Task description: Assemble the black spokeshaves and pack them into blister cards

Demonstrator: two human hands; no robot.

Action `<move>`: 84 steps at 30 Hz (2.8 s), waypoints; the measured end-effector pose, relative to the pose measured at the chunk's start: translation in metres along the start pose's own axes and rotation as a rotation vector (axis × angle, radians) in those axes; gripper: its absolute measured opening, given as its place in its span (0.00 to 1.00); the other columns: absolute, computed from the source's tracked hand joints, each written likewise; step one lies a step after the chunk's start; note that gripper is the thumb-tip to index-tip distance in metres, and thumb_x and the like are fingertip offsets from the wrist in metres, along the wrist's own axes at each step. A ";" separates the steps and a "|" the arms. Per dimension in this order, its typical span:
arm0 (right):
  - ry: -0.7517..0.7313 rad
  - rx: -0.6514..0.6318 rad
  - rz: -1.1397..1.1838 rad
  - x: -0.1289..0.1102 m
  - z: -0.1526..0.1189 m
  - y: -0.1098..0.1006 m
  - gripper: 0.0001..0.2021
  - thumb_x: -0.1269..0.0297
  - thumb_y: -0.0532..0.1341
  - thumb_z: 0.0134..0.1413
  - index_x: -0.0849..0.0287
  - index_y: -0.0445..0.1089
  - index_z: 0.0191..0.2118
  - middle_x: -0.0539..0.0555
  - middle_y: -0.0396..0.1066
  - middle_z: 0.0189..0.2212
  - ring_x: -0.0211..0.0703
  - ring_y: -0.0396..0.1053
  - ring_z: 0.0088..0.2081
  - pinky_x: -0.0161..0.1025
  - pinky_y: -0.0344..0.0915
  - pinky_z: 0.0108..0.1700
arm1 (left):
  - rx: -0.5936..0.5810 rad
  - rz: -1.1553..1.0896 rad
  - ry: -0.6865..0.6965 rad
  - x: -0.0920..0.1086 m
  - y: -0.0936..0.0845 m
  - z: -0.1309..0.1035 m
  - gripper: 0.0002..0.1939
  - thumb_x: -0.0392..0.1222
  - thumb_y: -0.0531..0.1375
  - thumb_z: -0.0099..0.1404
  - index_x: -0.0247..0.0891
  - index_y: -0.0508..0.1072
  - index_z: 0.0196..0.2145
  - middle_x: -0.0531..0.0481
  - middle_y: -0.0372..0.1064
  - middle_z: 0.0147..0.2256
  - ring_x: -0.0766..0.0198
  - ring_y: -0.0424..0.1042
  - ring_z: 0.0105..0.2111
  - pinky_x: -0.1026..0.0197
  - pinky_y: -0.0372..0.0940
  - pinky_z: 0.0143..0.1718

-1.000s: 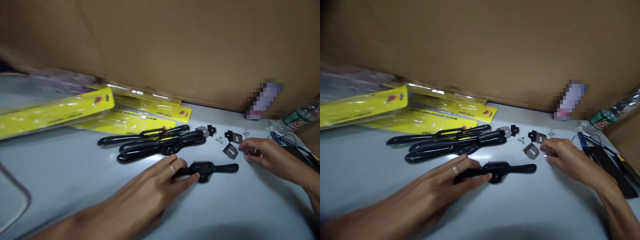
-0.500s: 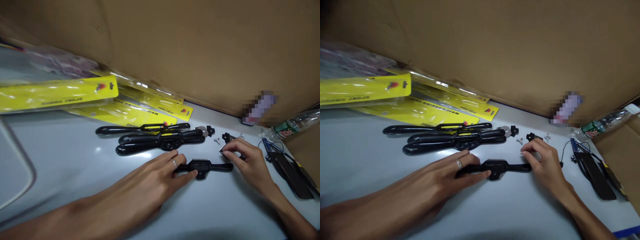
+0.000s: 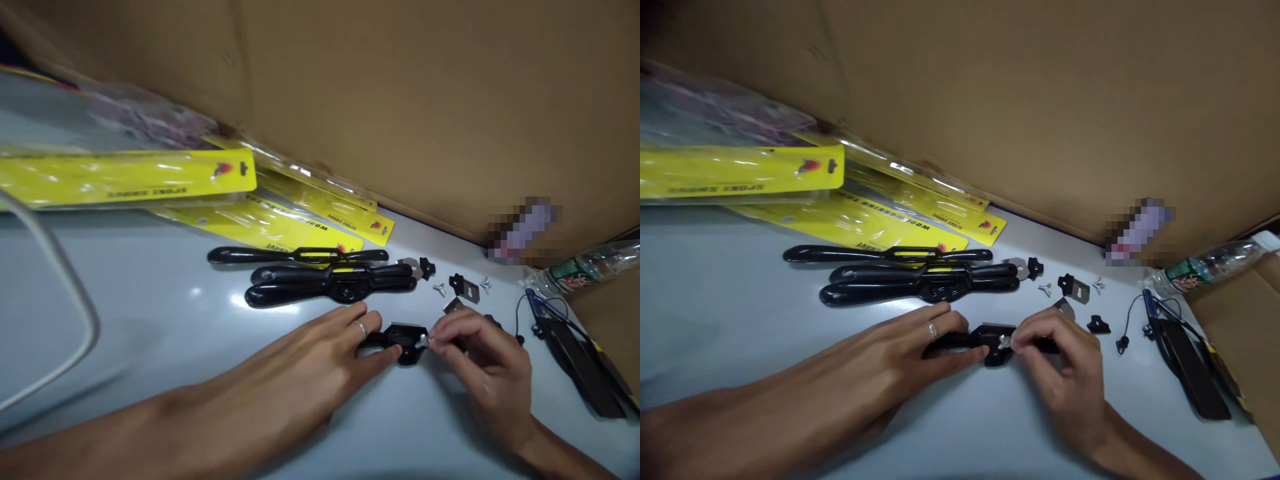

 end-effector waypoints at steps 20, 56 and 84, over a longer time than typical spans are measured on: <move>-0.370 -0.194 -0.336 -0.021 -0.016 0.021 0.13 0.82 0.57 0.61 0.58 0.72 0.43 0.53 0.73 0.30 0.40 0.73 0.31 0.36 0.71 0.30 | -0.030 0.024 0.033 0.002 0.001 0.003 0.32 0.21 0.56 0.58 0.37 0.70 0.59 0.43 0.69 0.48 0.57 0.71 0.47 0.57 0.69 0.51; -0.350 -0.519 -0.556 -0.020 -0.003 0.016 0.11 0.69 0.57 0.69 0.58 0.72 0.52 0.51 0.72 0.32 0.37 0.69 0.31 0.34 0.61 0.31 | 0.009 0.015 0.056 0.001 0.004 0.004 0.28 0.22 0.57 0.59 0.37 0.72 0.56 0.43 0.70 0.47 0.56 0.70 0.47 0.56 0.66 0.53; -0.412 -0.416 -0.555 -0.026 -0.004 0.011 0.19 0.68 0.58 0.67 0.57 0.66 0.22 0.47 0.61 0.18 0.35 0.58 0.21 0.38 0.50 0.25 | 0.020 0.012 0.050 0.000 0.007 0.000 0.31 0.22 0.57 0.59 0.38 0.70 0.59 0.42 0.69 0.50 0.54 0.69 0.52 0.53 0.66 0.57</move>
Point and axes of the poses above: each hand's wrist, its own z-axis towards the middle knuckle, its own y-axis out of the palm, x = y × z, the point moved 7 cm from there along z, towards the middle knuckle
